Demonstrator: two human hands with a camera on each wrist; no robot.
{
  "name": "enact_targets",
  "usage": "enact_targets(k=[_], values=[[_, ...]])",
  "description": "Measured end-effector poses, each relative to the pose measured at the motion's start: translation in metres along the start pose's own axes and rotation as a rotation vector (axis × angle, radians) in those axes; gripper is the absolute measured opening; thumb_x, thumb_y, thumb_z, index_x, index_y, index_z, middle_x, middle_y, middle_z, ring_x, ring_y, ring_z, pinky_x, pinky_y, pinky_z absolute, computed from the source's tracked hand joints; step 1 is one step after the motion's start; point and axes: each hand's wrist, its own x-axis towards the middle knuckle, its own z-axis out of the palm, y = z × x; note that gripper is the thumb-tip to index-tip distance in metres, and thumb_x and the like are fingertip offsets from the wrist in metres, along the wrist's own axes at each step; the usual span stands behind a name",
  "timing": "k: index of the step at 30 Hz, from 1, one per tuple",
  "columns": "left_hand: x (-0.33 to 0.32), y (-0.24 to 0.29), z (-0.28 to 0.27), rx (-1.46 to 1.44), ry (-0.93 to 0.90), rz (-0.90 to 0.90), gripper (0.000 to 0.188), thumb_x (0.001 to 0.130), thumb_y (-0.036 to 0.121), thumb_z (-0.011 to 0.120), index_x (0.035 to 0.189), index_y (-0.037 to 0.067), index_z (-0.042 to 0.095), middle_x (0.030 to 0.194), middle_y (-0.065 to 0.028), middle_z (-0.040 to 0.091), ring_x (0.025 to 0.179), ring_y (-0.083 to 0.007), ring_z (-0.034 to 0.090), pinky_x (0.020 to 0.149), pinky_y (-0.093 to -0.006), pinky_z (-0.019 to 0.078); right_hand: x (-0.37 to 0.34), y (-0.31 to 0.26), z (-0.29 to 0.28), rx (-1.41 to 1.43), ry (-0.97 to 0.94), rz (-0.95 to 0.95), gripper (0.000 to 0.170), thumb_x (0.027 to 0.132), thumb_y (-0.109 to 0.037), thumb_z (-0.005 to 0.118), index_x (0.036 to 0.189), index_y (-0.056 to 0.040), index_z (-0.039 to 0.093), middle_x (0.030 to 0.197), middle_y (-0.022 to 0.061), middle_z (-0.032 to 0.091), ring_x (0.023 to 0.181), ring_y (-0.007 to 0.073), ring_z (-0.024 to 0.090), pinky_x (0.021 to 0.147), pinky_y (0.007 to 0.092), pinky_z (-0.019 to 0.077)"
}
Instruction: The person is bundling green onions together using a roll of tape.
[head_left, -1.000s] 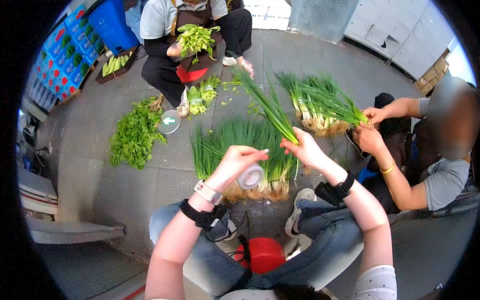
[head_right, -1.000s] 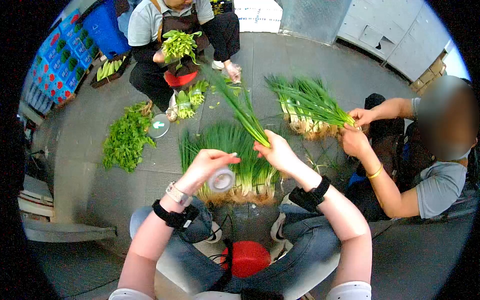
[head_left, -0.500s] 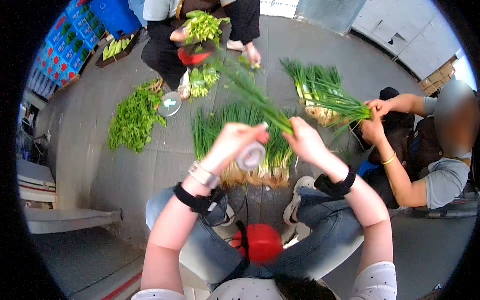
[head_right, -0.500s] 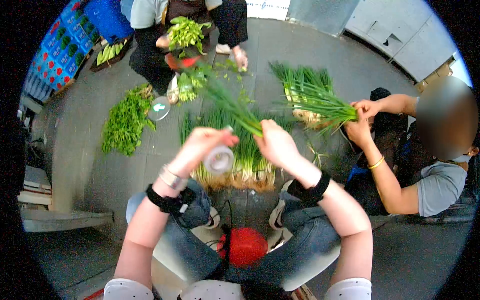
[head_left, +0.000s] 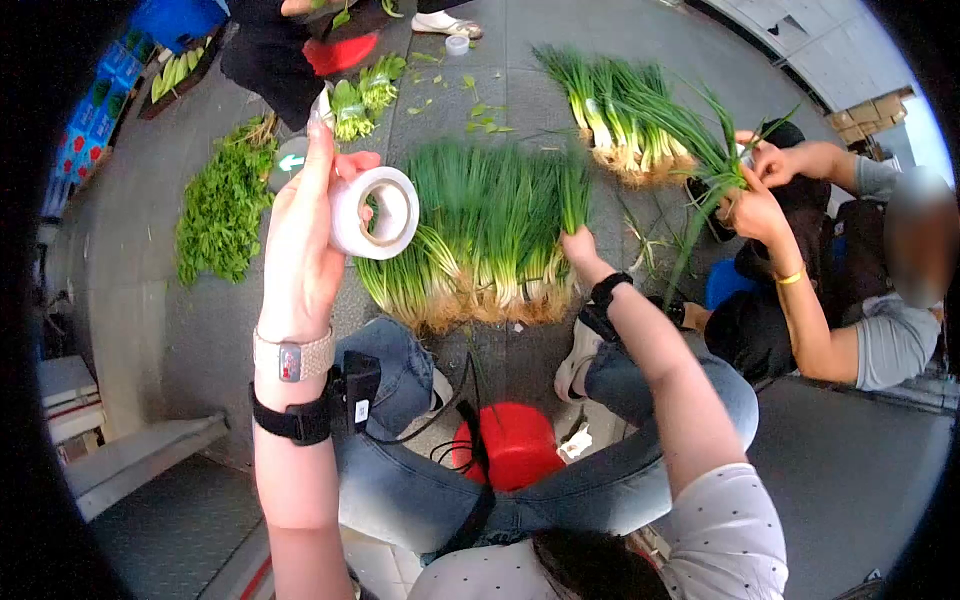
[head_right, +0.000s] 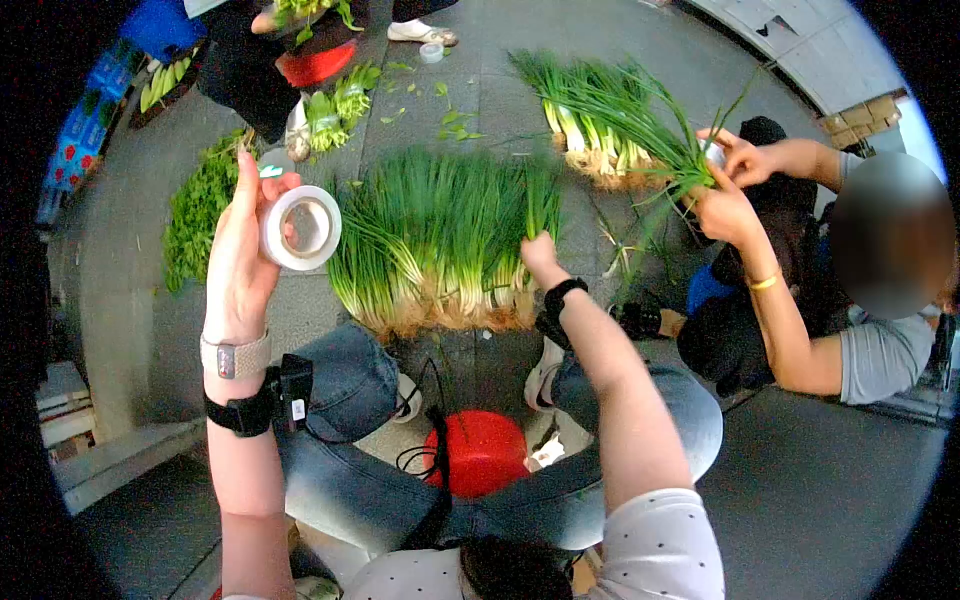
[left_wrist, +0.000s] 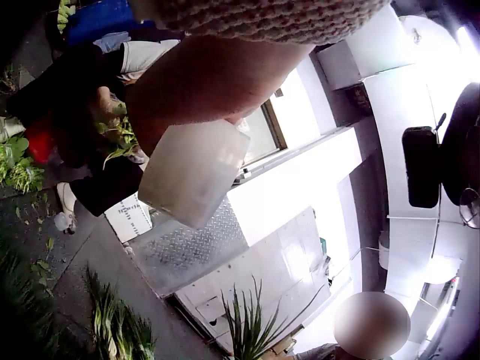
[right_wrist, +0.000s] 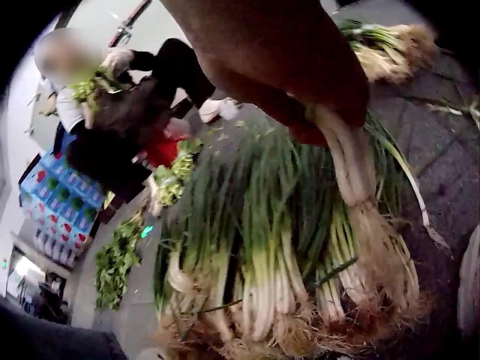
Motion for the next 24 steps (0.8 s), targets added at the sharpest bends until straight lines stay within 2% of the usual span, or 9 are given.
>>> enact_targets(k=[3,5,8,11,13,17,18,21,24], values=[[0.005,-0.008,-0.003,0.037,0.023,-0.051,0.044,0.083,0.046,0.047,0.062,0.007,0.05,0.082,-0.0118,0.059,0.06,-0.0105,0.054,0.048,-0.0203,0.0426,0.018,0.055,0.019,0.013,0.07,0.229,0.036,0.078,-0.021,0.054,0.105,0.0014,0.046,0.09,0.0226,0.058,0.087,0.0347,0.056,0.073,0.0413,0.0444],[0.005,-0.012,-0.003,0.037,0.032,-0.082,0.047,0.083,0.049,0.045,0.061,0.008,0.048,0.084,-0.0122,0.059,0.06,-0.0104,0.053,0.047,-0.0196,0.0425,-0.003,0.045,-0.01,-0.055,0.125,0.253,0.037,0.078,-0.02,0.055,0.105,0.0019,0.043,0.094,0.0236,0.056,0.088,0.0357,0.055,0.074,0.0419,0.0438],[0.008,-0.022,-0.011,-0.073,0.049,-0.203,0.05,0.082,0.054,0.041,0.06,0.009,0.046,0.083,-0.0104,0.057,0.058,-0.0097,0.052,0.047,-0.0186,0.0426,0.017,0.087,-0.013,-0.084,0.309,0.256,0.035,0.074,-0.017,0.059,0.097,0.0032,0.042,0.094,0.0248,0.055,0.089,0.0388,0.053,0.075,0.0424,0.0424],[0.004,-0.026,-0.003,-0.11,0.083,-0.332,0.051,0.082,0.057,0.037,0.059,0.011,0.043,0.079,-0.0085,0.055,0.043,-0.0096,0.045,0.037,-0.02,0.0384,0.033,0.107,-0.005,0.023,0.339,0.158,0.038,0.072,-0.017,0.062,0.097,0.0039,0.042,0.092,0.0253,0.055,0.089,0.0393,0.053,0.076,0.0423,0.042],[0.005,-0.031,0.002,-0.129,0.143,-0.384,0.052,0.082,0.057,0.035,0.059,0.011,0.043,0.077,-0.0081,0.054,0.041,-0.0094,0.044,0.035,-0.0203,0.0372,0.047,0.111,0.014,0.015,0.316,0.171,0.047,0.068,-0.021,0.066,0.1,0.0044,0.041,0.091,0.0255,0.054,0.089,0.0394,0.052,0.078,0.0429,0.0415],[0.01,-0.037,0.011,-0.146,0.204,-0.438,0.053,0.082,0.058,0.033,0.06,0.011,0.043,0.077,-0.008,0.054,0.042,-0.0091,0.044,0.035,-0.0197,0.0373,0.054,0.105,0.042,-0.052,0.303,0.181,0.04,0.071,-0.024,0.064,0.092,0.0048,0.046,0.092,0.0229,0.055,0.09,0.0388,0.052,0.077,0.043,0.0418],[0.013,-0.04,0.01,-0.18,0.195,-0.438,0.054,0.082,0.058,0.034,0.06,0.01,0.043,0.079,-0.0091,0.054,0.043,-0.0107,0.045,0.036,-0.0207,0.0391,0.066,0.116,0.052,-0.025,0.355,0.203,0.033,0.076,-0.024,0.057,0.089,0.0045,0.048,0.091,0.0215,0.056,0.091,0.0367,0.053,0.077,0.0429,0.042],[0.015,-0.043,0.017,-0.129,0.284,-0.431,0.054,0.081,0.058,0.034,0.06,0.009,0.043,0.082,-0.0103,0.054,0.044,-0.0127,0.047,0.038,-0.0223,0.0422,0.085,0.165,0.079,-0.361,0.34,0.156,0.03,0.082,-0.022,0.049,0.095,0.0042,0.05,0.091,0.0193,0.057,0.085,0.0285,0.055,0.074,0.0343,0.0449],[0.013,-0.044,0.012,-0.139,0.134,-0.447,0.056,0.08,0.059,0.035,0.057,0.008,0.043,0.086,-0.0125,0.054,0.049,-0.0144,0.051,0.042,-0.024,0.0457,0.113,0.218,0.056,-1.194,0.497,-0.191,0.022,0.083,-0.016,0.046,0.095,0.0011,0.054,0.09,0.0113,0.058,0.072,0.0214,0.056,0.062,0.0309,0.0456]])
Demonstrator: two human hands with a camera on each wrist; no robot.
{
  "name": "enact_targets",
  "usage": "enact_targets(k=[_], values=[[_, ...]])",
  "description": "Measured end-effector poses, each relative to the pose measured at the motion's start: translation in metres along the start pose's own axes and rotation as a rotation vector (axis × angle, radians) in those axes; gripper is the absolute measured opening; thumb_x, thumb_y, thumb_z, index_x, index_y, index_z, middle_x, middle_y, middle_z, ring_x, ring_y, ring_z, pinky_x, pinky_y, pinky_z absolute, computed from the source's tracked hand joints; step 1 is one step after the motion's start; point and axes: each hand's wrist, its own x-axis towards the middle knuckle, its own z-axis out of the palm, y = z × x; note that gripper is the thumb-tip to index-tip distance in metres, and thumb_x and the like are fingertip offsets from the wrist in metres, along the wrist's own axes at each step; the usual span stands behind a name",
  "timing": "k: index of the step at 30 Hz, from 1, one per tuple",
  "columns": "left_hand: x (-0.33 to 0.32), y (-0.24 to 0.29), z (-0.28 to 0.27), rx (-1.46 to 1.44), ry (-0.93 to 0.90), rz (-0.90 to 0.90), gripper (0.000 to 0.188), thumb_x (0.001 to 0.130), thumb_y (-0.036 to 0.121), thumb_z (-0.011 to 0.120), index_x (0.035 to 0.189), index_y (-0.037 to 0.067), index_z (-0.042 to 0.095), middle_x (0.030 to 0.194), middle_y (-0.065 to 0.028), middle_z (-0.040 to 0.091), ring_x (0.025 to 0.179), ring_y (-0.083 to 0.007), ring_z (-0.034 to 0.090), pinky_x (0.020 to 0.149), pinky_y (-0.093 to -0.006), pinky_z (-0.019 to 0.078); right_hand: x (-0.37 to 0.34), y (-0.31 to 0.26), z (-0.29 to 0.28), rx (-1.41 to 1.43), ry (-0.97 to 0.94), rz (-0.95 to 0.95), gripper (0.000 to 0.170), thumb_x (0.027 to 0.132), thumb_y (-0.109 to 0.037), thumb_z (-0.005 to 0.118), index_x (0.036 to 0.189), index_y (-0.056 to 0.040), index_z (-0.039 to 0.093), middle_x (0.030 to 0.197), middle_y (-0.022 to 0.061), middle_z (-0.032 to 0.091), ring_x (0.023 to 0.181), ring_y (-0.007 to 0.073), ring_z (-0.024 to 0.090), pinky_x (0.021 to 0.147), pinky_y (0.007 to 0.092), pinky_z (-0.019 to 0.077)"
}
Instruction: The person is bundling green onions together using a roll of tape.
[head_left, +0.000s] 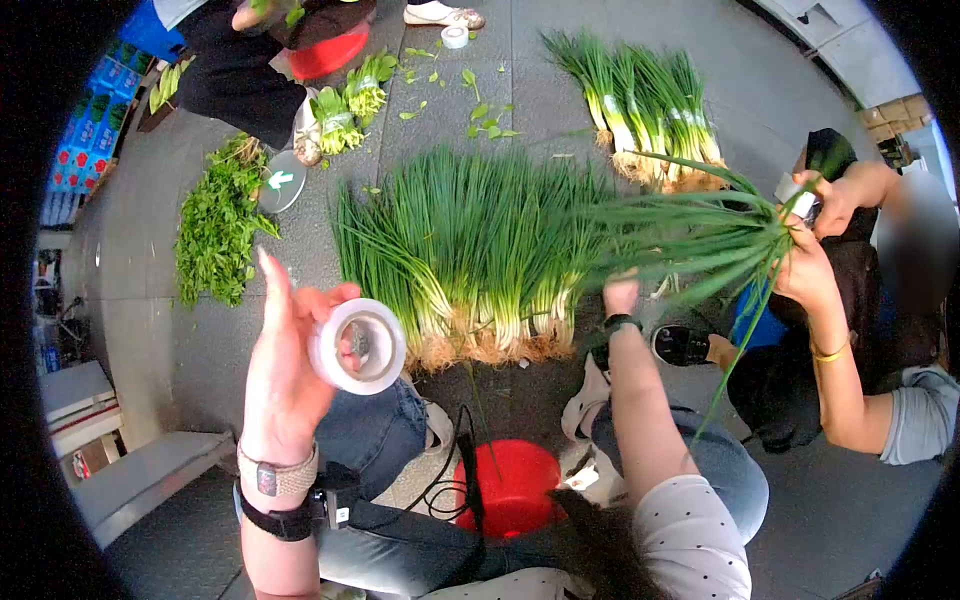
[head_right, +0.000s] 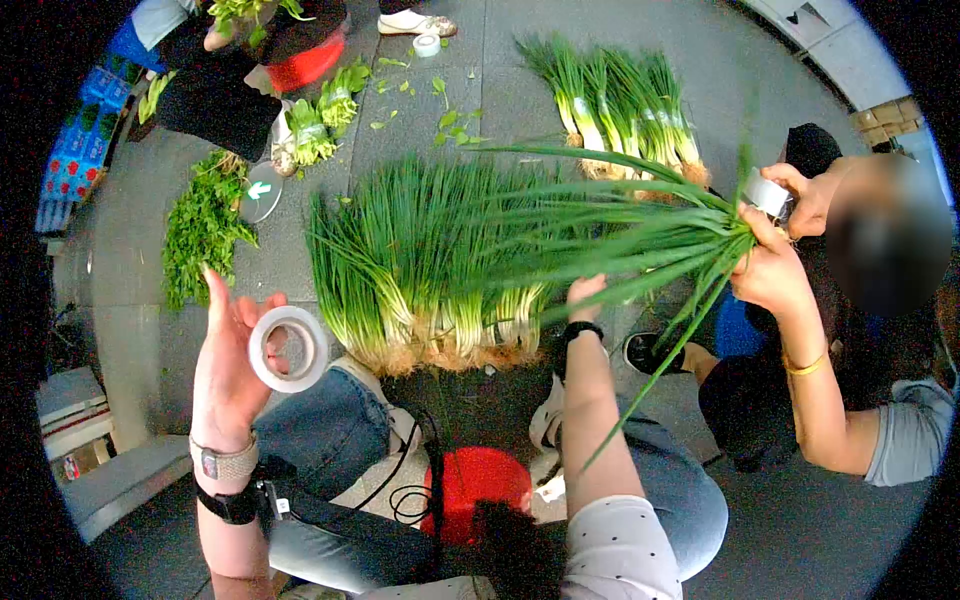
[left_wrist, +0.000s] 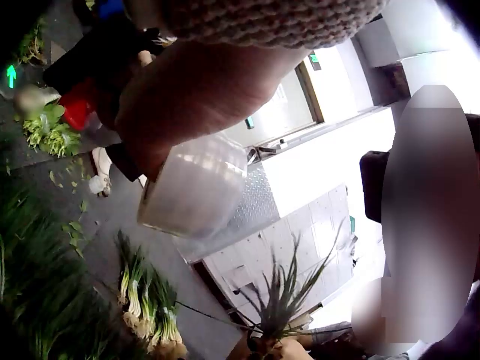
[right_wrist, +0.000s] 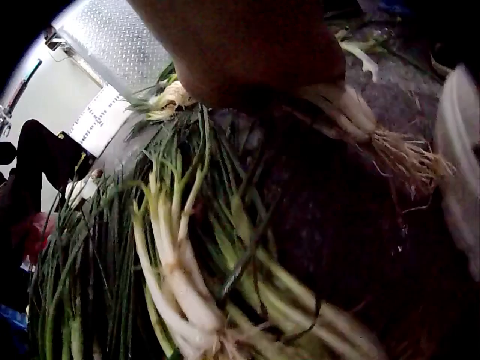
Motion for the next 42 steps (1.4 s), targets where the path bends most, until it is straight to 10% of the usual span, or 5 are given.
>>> enact_targets(k=[5,13,22,35,42], values=[[-0.008,-0.007,0.001,0.047,-0.091,0.039,0.056,0.082,0.056,0.036,0.054,0.008,0.041,0.087,-0.0158,0.054,0.054,-0.0192,0.056,0.049,-0.0289,0.0497,0.057,0.077,-0.086,-0.435,0.165,-0.452,0.018,0.081,-0.016,0.046,0.07,-0.0019,0.051,0.065,0.0094,0.052,0.053,0.0191,0.049,0.047,0.0342,0.0399],[0.007,-0.036,0.008,0.107,-0.246,-0.144,0.068,0.077,0.063,0.037,0.087,-0.003,0.047,0.077,-0.0108,0.053,0.06,-0.0178,0.056,0.053,-0.0315,0.0502,0.068,0.055,-0.353,0.64,0.117,-0.444,0.035,0.082,-0.035,0.045,0.077,-0.0004,0.05,0.068,0.0186,0.055,0.062,0.0324,0.056,0.057,0.0416,0.0455],[0.009,-0.032,-0.013,0.086,-0.203,-0.095,0.067,0.073,0.066,0.043,0.069,-0.001,0.05,0.071,-0.0116,0.056,0.054,-0.0223,0.059,0.048,-0.0337,0.0499,0.013,0.009,-0.515,1.123,-0.176,-0.658,0.035,0.08,-0.034,0.05,0.084,0.0013,0.046,0.076,0.0241,0.056,0.077,0.0402,0.054,0.068,0.045,0.042],[-0.038,-0.038,0.034,0.378,-0.43,0.21,0.056,0.082,0.048,0.048,0.05,0.002,0.046,0.057,-0.0096,0.053,0.041,-0.0157,0.051,0.041,-0.0267,0.0425,-0.043,0.072,-0.583,0.789,0.135,-0.842,0.045,0.076,-0.018,0.054,0.112,0.0047,0.038,0.086,0.0218,0.057,0.079,0.034,0.057,0.066,0.0395,0.0465],[-0.033,-0.051,0.046,0.372,-0.297,0.222,0.053,0.082,0.048,0.049,0.053,0.003,0.052,0.052,-0.0078,0.053,0.04,-0.015,0.051,0.041,-0.0256,0.0405,-0.059,0.069,-0.573,0.495,0.518,-0.837,0.028,0.064,-0.012,0.054,0.089,0.0009,0.05,0.073,0.0058,0.049,0.07,0.0186,0.051,0.061,0.0277,0.041]])
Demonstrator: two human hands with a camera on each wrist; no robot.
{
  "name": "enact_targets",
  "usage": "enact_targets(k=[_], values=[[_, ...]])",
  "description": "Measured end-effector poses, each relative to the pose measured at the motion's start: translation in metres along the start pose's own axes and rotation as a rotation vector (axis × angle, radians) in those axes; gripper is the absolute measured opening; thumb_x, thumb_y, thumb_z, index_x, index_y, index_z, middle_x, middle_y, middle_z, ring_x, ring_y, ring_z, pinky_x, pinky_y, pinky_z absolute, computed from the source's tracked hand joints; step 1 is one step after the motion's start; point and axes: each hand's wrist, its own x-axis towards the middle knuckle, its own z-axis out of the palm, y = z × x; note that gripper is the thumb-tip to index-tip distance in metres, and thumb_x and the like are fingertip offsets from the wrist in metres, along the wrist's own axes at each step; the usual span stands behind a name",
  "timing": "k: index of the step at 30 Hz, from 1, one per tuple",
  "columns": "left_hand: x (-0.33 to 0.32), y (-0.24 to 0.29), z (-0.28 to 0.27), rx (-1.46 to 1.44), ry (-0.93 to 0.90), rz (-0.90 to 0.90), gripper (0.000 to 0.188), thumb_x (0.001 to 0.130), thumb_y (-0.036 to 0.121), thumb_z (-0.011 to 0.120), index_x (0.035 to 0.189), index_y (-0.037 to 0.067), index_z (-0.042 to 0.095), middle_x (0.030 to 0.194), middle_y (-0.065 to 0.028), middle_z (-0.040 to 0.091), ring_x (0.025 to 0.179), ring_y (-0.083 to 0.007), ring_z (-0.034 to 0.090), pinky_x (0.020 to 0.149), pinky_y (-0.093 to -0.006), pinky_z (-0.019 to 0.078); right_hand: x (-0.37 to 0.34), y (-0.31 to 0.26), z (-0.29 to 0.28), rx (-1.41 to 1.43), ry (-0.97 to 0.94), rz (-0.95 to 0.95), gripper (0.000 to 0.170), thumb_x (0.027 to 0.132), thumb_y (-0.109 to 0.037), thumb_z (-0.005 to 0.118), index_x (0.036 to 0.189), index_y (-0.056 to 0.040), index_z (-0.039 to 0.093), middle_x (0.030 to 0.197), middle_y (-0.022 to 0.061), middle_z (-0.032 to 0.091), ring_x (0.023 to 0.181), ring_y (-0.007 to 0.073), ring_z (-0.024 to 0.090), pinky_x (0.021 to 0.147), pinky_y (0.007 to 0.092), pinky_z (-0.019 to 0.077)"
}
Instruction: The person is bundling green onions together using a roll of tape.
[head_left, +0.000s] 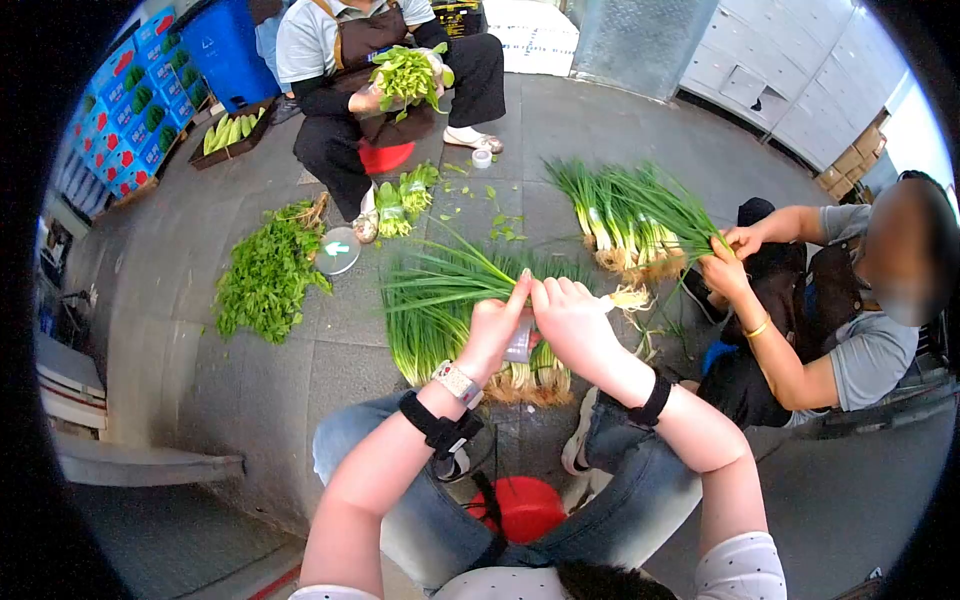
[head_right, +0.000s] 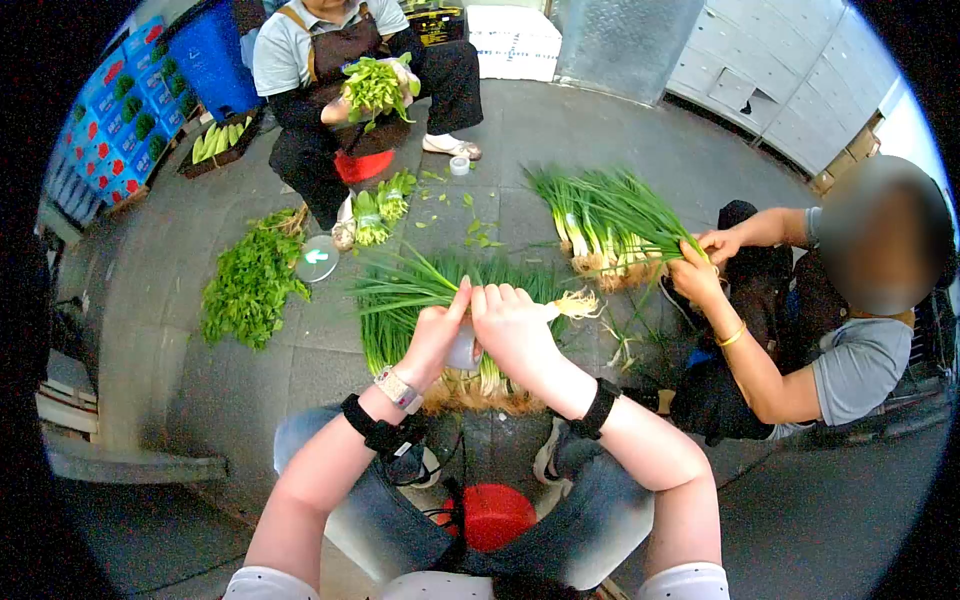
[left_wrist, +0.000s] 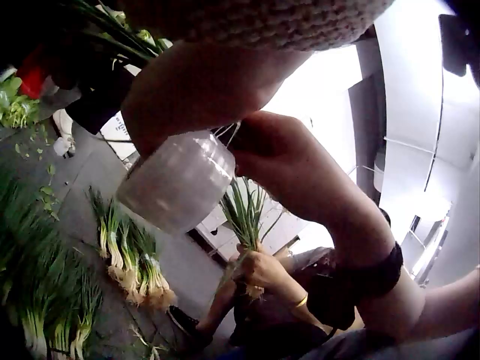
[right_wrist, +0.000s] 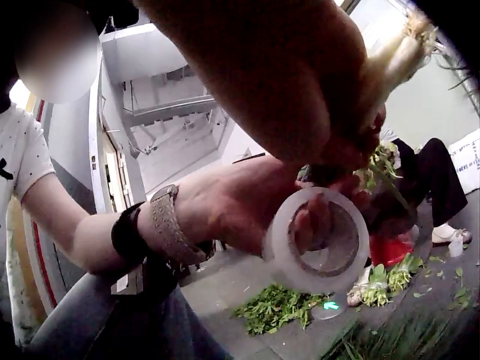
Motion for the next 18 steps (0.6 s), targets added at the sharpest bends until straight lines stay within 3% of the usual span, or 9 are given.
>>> enact_targets(k=[3,6,9,10,18], values=[[0.002,0.001,-0.002,-0.115,0.033,-0.039,0.048,0.081,0.045,0.052,0.061,0.002,0.054,0.055,-0.0068,0.055,0.044,-0.0139,0.052,0.044,-0.0249,0.0418,0.003,0.001,-0.004,0.034,0.035,-0.02,0.029,0.065,-0.011,0.054,0.092,-0.0003,0.05,0.074,0.0053,0.049,0.073,0.0182,0.051,0.064,0.0276,0.0401],[0.001,0.011,-0.006,-0.321,0.006,-0.11,0.038,0.075,0.041,0.063,0.083,0.004,0.058,0.064,-0.003,0.055,0.047,-0.0121,0.053,0.044,-0.0239,0.0437,0.005,0.006,-0.005,0.071,0.078,-0.055,0.034,0.065,-0.011,0.054,0.097,-0.0007,0.049,0.076,0.0047,0.048,0.075,0.0178,0.05,0.066,0.0278,0.0397],[-0.006,0.026,-0.01,-0.402,-0.041,-0.03,0.034,0.074,0.035,0.065,0.092,0.008,0.058,0.074,-0.0012,0.056,0.053,-0.0115,0.054,0.05,-0.0241,0.0444,0.007,0.011,-0.009,0.104,0.104,-0.099,0.041,0.067,-0.012,0.053,0.105,0.0002,0.047,0.076,0.0043,0.047,0.073,0.0179,0.049,0.067,0.0287,0.04],[-0.006,0.028,-0.014,-0.434,-0.095,-0.069,0.031,0.08,0.029,0.058,0.106,0.012,0.055,0.096,0.0011,0.056,0.074,-0.0096,0.055,0.065,-0.0244,0.0447,0.007,0.011,-0.011,0.102,0.102,-0.097,0.041,0.067,-0.012,0.052,0.106,0.0002,0.047,0.077,0.0046,0.048,0.074,0.0181,0.049,0.067,0.0289,0.0402],[-0.001,0.021,-0.018,-0.5,-0.204,-0.02,0.028,0.081,0.025,0.057,0.105,0.012,0.053,0.091,0.001,0.054,0.068,-0.0106,0.054,0.063,-0.0251,0.0447,0.005,0.016,-0.012,0.144,0.185,-0.113,0.044,0.068,-0.011,0.05,0.11,-0.0001,0.045,0.086,0.0078,0.052,0.08,0.0197,0.052,0.073,0.0297,0.041]])
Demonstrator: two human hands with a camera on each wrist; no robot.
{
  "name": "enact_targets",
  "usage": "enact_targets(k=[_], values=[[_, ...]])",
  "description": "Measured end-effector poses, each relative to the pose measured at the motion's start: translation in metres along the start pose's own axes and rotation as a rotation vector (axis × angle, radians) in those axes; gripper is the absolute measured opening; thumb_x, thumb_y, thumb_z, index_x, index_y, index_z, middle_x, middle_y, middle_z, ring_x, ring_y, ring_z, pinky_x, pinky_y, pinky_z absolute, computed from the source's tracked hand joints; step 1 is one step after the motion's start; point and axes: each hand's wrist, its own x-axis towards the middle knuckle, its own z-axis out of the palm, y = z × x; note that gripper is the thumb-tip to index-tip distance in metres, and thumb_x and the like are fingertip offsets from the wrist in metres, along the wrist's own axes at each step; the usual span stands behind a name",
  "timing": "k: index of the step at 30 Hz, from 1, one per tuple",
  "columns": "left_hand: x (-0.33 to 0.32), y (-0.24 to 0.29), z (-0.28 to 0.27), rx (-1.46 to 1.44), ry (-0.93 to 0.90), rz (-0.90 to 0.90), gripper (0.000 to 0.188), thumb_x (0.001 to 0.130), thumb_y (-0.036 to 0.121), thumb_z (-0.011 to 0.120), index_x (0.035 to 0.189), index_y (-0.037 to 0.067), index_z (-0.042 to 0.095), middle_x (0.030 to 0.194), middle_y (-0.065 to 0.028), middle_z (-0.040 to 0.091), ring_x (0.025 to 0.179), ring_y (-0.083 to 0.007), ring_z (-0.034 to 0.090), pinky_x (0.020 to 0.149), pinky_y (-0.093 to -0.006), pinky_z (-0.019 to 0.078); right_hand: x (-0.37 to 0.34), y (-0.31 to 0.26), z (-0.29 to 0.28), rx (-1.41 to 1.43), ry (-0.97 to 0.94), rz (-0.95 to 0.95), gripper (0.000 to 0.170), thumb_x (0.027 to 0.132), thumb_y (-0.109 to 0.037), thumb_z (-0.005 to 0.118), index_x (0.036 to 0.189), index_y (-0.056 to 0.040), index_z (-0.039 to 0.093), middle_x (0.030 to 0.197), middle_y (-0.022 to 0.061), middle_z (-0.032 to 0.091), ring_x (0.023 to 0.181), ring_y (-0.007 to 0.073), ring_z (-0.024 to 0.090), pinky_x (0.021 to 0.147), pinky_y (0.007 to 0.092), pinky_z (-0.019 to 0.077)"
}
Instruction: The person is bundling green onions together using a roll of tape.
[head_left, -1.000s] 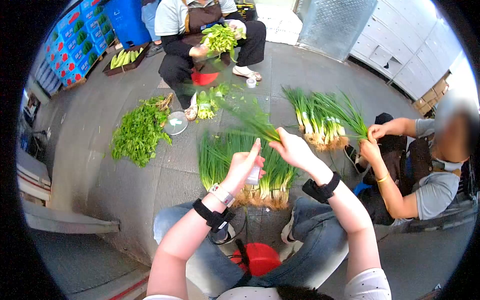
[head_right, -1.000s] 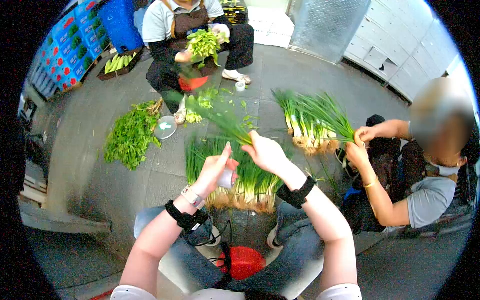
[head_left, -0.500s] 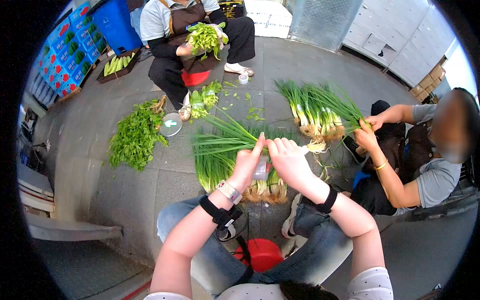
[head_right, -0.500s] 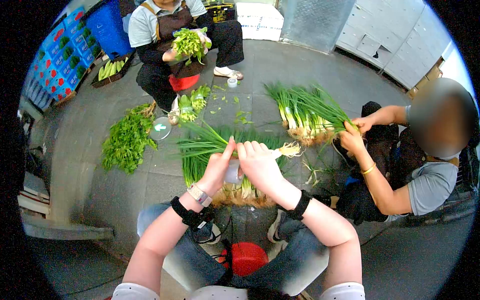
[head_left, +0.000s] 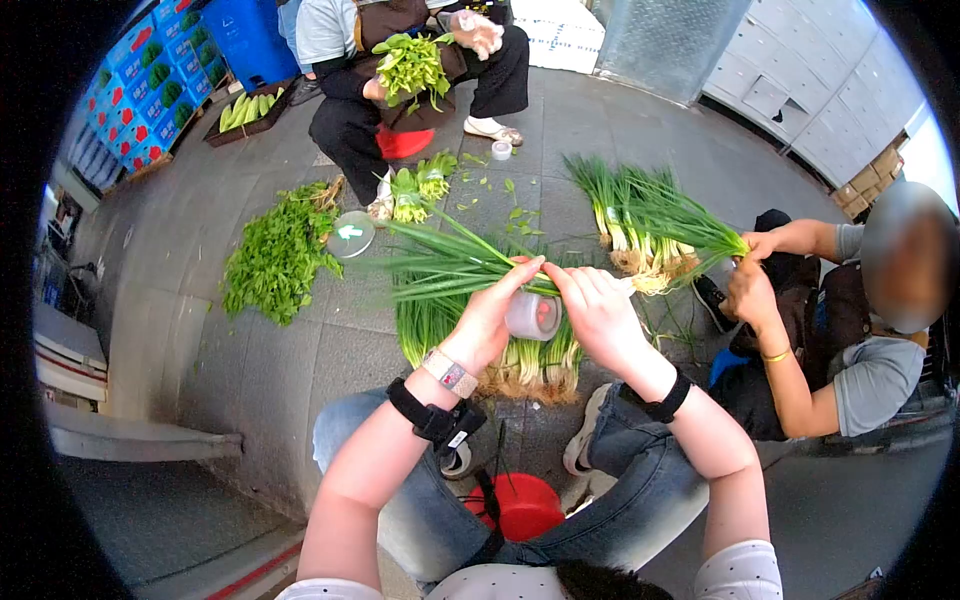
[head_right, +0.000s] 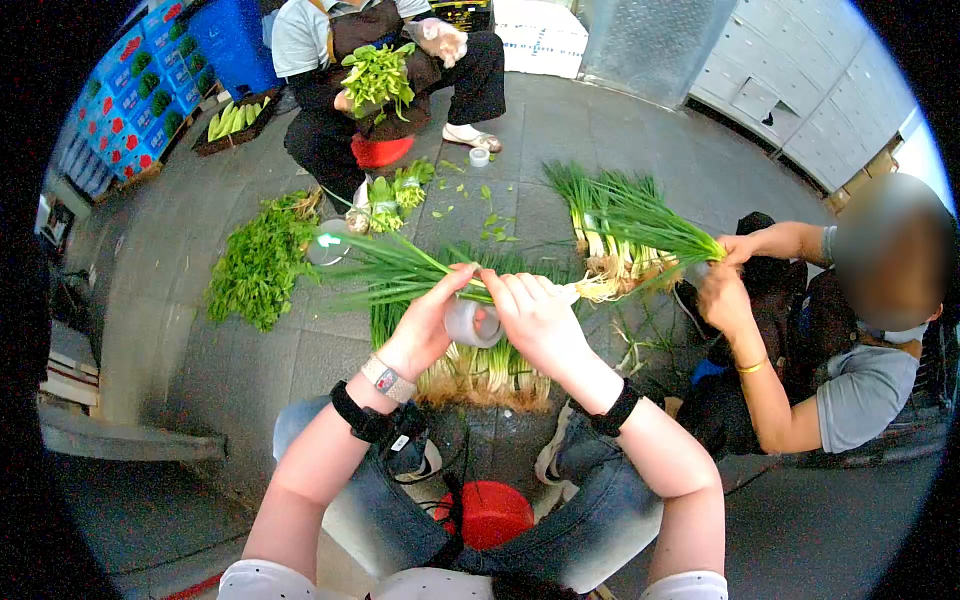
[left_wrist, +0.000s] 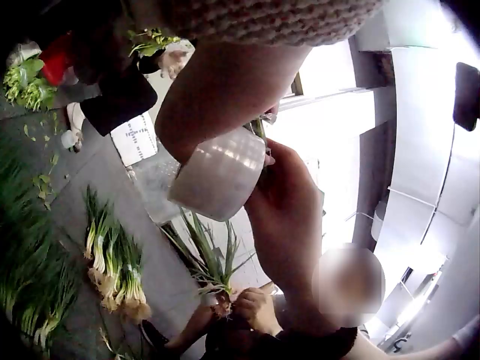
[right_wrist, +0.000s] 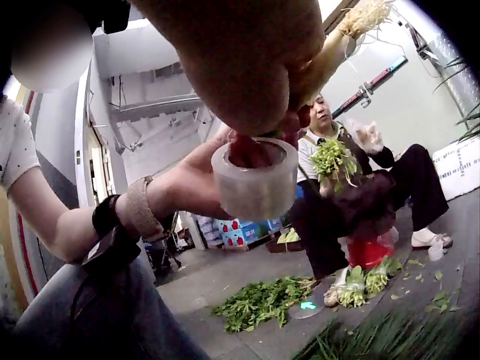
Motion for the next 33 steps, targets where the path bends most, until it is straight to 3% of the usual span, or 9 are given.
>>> enact_targets(k=[4,7,14,17,18,21,22,30,33], values=[[-0.003,0.005,0.002,0.057,-0.026,-0.004,0.026,0.081,0.023,0.057,0.104,0.012,0.053,0.09,0.0016,0.052,0.076,-0.009,0.052,0.065,-0.0241,0.0435,0.0,-0.001,-0.001,0.111,-0.001,0.078,0.044,0.063,-0.002,0.05,0.107,-0.0015,0.047,0.082,0.0085,0.051,0.077,0.0227,0.052,0.069,0.032,0.0405],[-0.002,0.002,0.008,0.102,0.041,0.237,0.027,0.077,0.022,0.062,0.1,0.008,0.056,0.092,0.001,0.054,0.074,-0.0089,0.054,0.057,-0.023,0.0437,0.002,-0.002,-0.004,0.136,-0.009,0.075,0.045,0.06,0.002,0.051,0.105,-0.0032,0.048,0.08,0.0086,0.051,0.075,0.0243,0.051,0.067,0.0332,0.04],[-0.009,0.005,0.01,0.159,0.199,0.113,0.022,0.077,0.023,0.061,0.091,0.006,0.059,0.088,-0.0005,0.057,0.073,-0.0072,0.051,0.06,-0.022,0.0418,0.004,0.001,-0.003,0.221,-0.124,0.086,0.042,0.067,-0.006,0.055,0.107,-0.005,0.046,0.085,0.0075,0.052,0.08,0.024,0.053,0.068,0.0326,0.0411],[-0.005,-0.005,0.01,0.239,0.285,0.196,0.019,0.076,0.021,0.063,0.085,0.005,0.059,0.081,0.0,0.057,0.066,-0.0073,0.052,0.056,-0.0216,0.0408,0.008,-0.012,-0.011,0.657,-0.26,0.494,0.04,0.072,-0.01,0.056,0.109,-0.0045,0.043,0.089,0.01,0.053,0.085,0.0285,0.054,0.071,0.0351,0.0428],[-0.002,-0.008,0.011,0.241,0.318,0.237,0.017,0.075,0.02,0.064,0.082,0.005,0.059,0.077,0.0,0.057,0.064,-0.0072,0.052,0.053,-0.0217,0.0403,0.008,-0.011,-0.01,0.718,-0.276,0.5,0.037,0.076,-0.013,0.055,0.11,-0.0052,0.042,0.093,0.0127,0.053,0.088,0.0317,0.053,0.072,0.037,0.0439],[-0.002,-0.01,0.009,0.206,0.308,0.271,0.019,0.074,0.021,0.065,0.084,0.006,0.06,0.08,0.0014,0.057,0.067,-0.0069,0.052,0.057,-0.0221,0.0401,0.007,-0.009,0.001,0.524,-0.097,0.201,0.037,0.076,-0.014,0.055,0.109,-0.0069,0.043,0.089,0.0128,0.052,0.086,0.0313,0.053,0.07,0.0373,0.0442],[-0.002,-0.006,0.009,0.182,0.297,0.273,0.019,0.074,0.021,0.065,0.084,0.006,0.06,0.08,0.0015,0.057,0.068,-0.0069,0.052,0.058,-0.0224,0.0402,0.006,-0.006,0.002,0.449,-0.204,0.172,0.036,0.076,-0.016,0.055,0.11,-0.0085,0.045,0.085,0.0123,0.051,0.083,0.0296,0.053,0.067,0.0372,0.0445],[0.0,-0.003,0.008,0.121,0.364,0.24,0.023,0.074,0.026,0.066,0.079,0.006,0.055,0.073,0.0003,0.054,0.062,-0.0088,0.053,0.056,-0.0239,0.0405,0.003,-0.009,0.007,0.454,-0.16,0.149,0.034,0.076,-0.007,0.055,0.109,-0.0056,0.047,0.088,0.0125,0.052,0.083,0.0299,0.053,0.07,0.0361,0.0439],[-0.018,0.017,0.021,0.171,0.268,0.098,0.027,0.076,0.031,0.063,0.08,0.006,0.054,0.073,-0.0024,0.056,0.063,-0.0124,0.058,0.056,-0.0245,0.0436,0.003,-0.005,0.01,0.543,-0.081,0.201,0.033,0.078,-0.006,0.052,0.11,-0.0054,0.045,0.091,0.013,0.053,0.084,0.0294,0.053,0.072,0.0357,0.0439]])
